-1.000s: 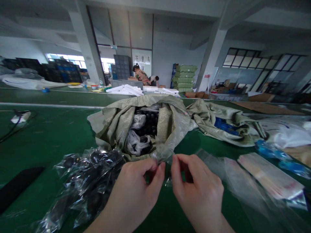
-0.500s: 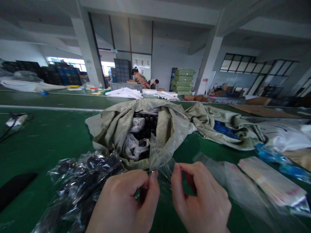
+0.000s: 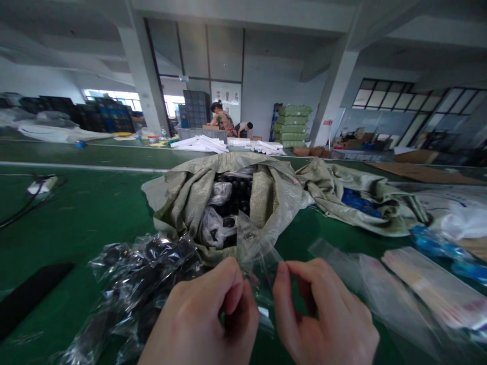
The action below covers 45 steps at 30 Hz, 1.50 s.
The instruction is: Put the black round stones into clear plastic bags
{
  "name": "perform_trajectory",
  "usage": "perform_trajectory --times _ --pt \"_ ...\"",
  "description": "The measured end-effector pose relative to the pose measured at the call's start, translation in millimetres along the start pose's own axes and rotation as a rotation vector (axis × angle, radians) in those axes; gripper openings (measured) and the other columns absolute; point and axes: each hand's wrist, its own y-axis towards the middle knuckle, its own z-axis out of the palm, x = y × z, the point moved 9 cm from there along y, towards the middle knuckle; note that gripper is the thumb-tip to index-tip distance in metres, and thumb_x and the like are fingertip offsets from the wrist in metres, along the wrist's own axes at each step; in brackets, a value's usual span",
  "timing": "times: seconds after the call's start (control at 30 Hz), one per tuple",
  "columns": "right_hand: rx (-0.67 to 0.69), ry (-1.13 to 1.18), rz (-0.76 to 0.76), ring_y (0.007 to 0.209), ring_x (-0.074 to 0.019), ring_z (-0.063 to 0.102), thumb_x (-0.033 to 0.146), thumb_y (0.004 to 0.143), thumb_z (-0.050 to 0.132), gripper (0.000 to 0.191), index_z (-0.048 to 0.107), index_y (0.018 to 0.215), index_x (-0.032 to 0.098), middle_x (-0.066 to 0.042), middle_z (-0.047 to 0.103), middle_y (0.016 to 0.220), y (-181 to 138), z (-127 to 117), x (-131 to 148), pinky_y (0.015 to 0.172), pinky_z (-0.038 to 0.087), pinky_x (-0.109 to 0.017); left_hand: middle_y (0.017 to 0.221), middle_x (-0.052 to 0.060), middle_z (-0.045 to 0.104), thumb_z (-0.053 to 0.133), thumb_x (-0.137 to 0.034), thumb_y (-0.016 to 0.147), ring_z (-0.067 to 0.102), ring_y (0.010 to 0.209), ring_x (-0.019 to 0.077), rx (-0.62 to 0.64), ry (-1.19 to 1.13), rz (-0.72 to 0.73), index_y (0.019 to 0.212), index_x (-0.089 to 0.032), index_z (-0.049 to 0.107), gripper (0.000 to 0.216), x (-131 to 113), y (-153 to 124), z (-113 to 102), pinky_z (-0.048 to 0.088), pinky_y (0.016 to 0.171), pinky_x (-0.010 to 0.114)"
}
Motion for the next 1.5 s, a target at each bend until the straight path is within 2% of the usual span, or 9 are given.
perform_trajectory --times 0.4,0.5,0.57,0.67,0.8,1.1,1.33,1.43,1.5 --pt "0.04 -0.049 0.025 0.051 -0.0096 0.05 0.015 0.084 0.06 0.009 0.059 0.076 0.018 0.002 0.052 0.058 0 0 1 0.048 0.037 -0.024 0.048 -0.011 0.036 0.049 -0.014 0.08 0.031 0.033 0.0049 -0.031 0.028 -0.024 0.07 -0.023 0.033 0.021 5 -4 -5 0.022 0.033 0.018" --pt "0.044 -0.055 0.017 0.05 -0.0098 0.049 0.016 0.084 0.059 0.011 0.057 0.073 0.018 0.002 0.051 0.058 -1 3 -4 0.047 0.035 -0.024 0.049 -0.01 0.04 0.049 -0.016 0.08 0.035 0.035 0.0057 0.009 -0.001 -0.055 0.07 -0.023 0.035 0.019 12 -2 0 0.025 0.035 0.018" --pt "0.113 -0.082 0.046 0.05 -0.0104 0.048 0.019 0.084 0.057 0.014 0.055 0.07 0.018 0.001 0.051 0.059 -2 14 -14 0.047 0.033 -0.024 0.05 -0.009 0.042 0.05 -0.017 0.078 0.039 0.037 0.0068 0.077 -0.009 -0.115 0.07 -0.023 0.036 0.018 22 2 11 0.028 0.038 0.018" --pt "0.319 -0.101 0.172 0.052 -0.0119 0.05 0.021 0.083 0.056 0.016 0.053 0.068 0.018 0.0 0.054 0.061 -11 42 -39 0.05 0.034 -0.026 0.052 -0.007 0.045 0.051 -0.017 0.075 0.044 0.043 0.009 0.186 -0.001 -0.21 0.068 -0.022 0.039 0.015 40 8 34 0.031 0.044 0.021" --pt "0.544 0.005 0.365 0.057 -0.013 0.054 0.023 0.082 0.056 0.015 0.055 0.068 0.018 0.0 0.06 0.064 -35 72 -68 0.057 0.036 -0.026 0.059 -0.004 0.052 0.053 -0.018 0.073 0.048 0.052 0.0115 0.325 -0.025 -0.232 0.067 -0.02 0.044 0.011 50 10 67 0.034 0.053 0.024" --pt "0.672 0.205 0.556 0.062 -0.0128 0.055 0.028 0.082 0.059 0.017 0.06 0.068 0.018 -0.001 0.064 0.068 -85 81 -101 0.062 0.038 -0.027 0.067 0.001 0.061 0.054 -0.02 0.073 0.055 0.062 0.0155 0.496 0.001 -0.185 0.071 -0.019 0.054 0.002 48 -5 121 0.037 0.059 0.028" --pt "0.709 0.584 0.683 0.079 -0.0146 0.062 0.036 0.087 0.057 0.023 0.067 0.094 0.016 -0.004 0.07 0.091 -121 105 -137 0.075 0.047 -0.029 0.075 0.004 0.067 0.056 -0.023 0.074 0.061 0.068 0.0188 0.584 0.128 -0.157 0.076 -0.019 0.06 0.006 44 -1 152 0.04 0.061 0.028" --pt "0.721 0.599 0.604 0.096 -0.0159 0.062 0.023 0.093 0.04 0.03 0.069 0.101 0.017 -0.006 0.07 0.105 -130 109 -145 0.091 0.046 -0.033 0.075 0.004 0.068 0.056 -0.022 0.073 0.062 0.07 0.0193 0.596 0.149 -0.137 0.077 -0.019 0.06 0.006 40 5 158 0.042 0.064 0.028" --pt "0.756 0.537 0.474 0.108 -0.0186 0.06 0.015 0.09 0.043 0.03 0.069 0.103 0.016 -0.009 0.068 0.113 -136 111 -142 0.1 0.041 -0.036 0.076 0.004 0.068 0.056 -0.022 0.072 0.063 0.071 0.0195 0.609 0.163 -0.134 0.078 -0.019 0.06 0.007 38 8 162 0.043 0.066 0.028"
